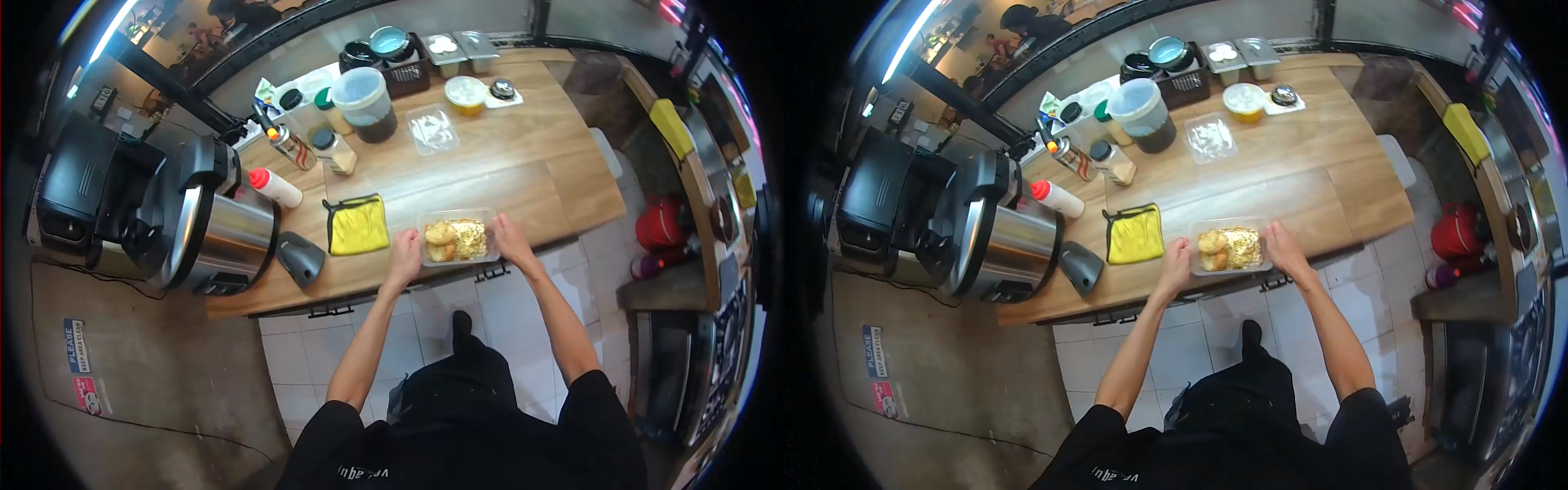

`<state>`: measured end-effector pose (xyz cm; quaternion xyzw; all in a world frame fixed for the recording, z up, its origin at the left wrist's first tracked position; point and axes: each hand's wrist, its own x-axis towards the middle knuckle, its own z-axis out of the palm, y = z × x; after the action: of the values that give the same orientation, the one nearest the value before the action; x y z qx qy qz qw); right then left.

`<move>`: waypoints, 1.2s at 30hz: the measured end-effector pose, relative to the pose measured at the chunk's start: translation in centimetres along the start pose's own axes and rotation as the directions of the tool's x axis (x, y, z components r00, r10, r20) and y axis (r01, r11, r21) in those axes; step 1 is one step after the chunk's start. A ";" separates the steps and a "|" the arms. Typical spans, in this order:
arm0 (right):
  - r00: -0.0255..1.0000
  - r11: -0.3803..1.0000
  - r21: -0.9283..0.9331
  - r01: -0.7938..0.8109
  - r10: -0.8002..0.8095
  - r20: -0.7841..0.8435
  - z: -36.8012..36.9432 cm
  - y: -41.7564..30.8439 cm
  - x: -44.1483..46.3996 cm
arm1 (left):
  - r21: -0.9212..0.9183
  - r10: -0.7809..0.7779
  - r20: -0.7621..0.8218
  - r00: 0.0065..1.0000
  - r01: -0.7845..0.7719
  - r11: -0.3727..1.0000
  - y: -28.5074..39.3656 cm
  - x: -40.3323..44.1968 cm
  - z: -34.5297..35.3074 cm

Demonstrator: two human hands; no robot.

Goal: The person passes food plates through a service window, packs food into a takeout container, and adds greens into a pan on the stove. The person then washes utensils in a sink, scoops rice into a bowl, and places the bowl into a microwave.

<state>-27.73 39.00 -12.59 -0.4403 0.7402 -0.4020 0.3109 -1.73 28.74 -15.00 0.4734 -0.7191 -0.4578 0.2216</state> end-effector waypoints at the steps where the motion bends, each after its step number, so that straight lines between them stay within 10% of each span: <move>1: 1.000 0.998 -0.066 0.015 -0.015 -0.005 0.0 0.0 1.6 | 0.006 -0.008 -0.015 1.000 0.008 1.000 0.1 1.2 0.1; 4: 0.998 0.975 -0.214 0.067 -0.064 0.020 -0.8 -1.4 6.4 | -0.221 -0.045 -0.083 0.996 0.025 0.975 1.5 2.3 -0.5; 6: 0.995 0.918 -0.393 -0.048 0.008 -0.104 -2.4 -6.1 9.8 | -0.704 -0.361 -0.215 0.908 0.112 0.701 5.8 -0.6 -2.0; 10: 0.881 0.910 -0.224 0.350 -0.401 -0.251 -1.8 -16.5 18.5 | -0.282 -0.201 -0.445 0.873 0.077 0.956 -2.1 -14.6 -3.5; 12: 0.805 0.830 -0.186 0.525 -0.556 -0.208 0.6 -22.4 22.0 | -0.080 -0.357 -0.375 0.855 0.354 0.932 -2.9 -22.6 -3.5; 14: 0.592 0.601 -0.232 0.765 -0.798 -0.113 4.1 -27.8 25.5 | -0.178 -0.345 -0.139 0.928 0.319 0.931 -8.8 -30.4 -0.9; 18: 0.515 0.479 -0.202 0.854 -0.833 0.203 15.0 -35.7 32.1 | -0.055 -0.349 -0.168 0.922 0.345 0.937 -14.0 -33.7 2.3; 21: 0.646 0.457 -0.460 0.761 -0.601 0.472 21.0 -39.5 35.2 | -0.050 -0.378 -0.285 0.881 0.380 0.924 -14.5 -32.6 2.5; 24: 0.650 0.499 -0.440 0.747 -0.405 0.643 24.3 -39.7 38.0 | -0.181 -0.593 -0.434 0.678 0.580 0.795 -7.1 -27.6 -1.3; 32: 0.506 0.496 -0.099 0.862 -0.852 0.136 8.0 -39.3 29.6 | -0.026 0.010 -0.734 0.679 -0.043 0.999 1.7 -15.2 -11.6; 36: 0.656 0.586 -0.411 0.699 -0.754 0.042 -5.6 -34.1 19.4 | -0.029 0.290 -0.671 0.682 -0.415 0.909 8.0 -6.6 -12.8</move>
<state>-26.66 13.46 17.69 -0.7282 0.5786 -0.3664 -0.0271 7.05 29.94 -1.09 0.4330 -0.6294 -0.2744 0.5840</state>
